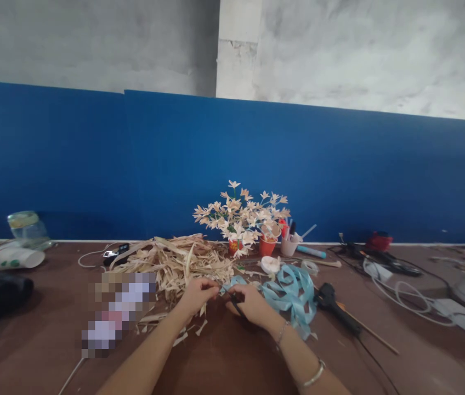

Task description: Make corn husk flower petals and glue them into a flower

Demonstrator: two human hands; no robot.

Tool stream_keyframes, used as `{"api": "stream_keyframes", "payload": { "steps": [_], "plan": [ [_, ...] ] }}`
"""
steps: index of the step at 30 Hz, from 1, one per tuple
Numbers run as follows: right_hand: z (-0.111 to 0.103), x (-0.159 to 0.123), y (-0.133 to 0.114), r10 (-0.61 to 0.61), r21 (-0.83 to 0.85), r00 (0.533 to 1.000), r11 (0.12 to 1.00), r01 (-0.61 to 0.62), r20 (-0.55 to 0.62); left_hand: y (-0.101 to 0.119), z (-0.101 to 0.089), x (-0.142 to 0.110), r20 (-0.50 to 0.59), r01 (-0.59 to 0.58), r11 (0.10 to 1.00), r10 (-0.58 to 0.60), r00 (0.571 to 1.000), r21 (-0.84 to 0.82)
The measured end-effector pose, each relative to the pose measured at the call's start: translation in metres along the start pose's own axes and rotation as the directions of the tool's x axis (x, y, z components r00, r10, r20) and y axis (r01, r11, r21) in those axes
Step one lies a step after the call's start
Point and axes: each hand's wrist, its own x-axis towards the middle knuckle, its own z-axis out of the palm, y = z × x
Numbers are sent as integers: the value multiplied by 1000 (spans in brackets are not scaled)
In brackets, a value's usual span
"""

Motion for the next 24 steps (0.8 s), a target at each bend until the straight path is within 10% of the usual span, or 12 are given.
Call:
{"api": "stream_keyframes", "payload": {
  "steps": [24],
  "plan": [
    [2,4,7,-9,-102,1000,995,10,13,-5,-4,4,-14,-119,957,127,992,266]
  ]
}}
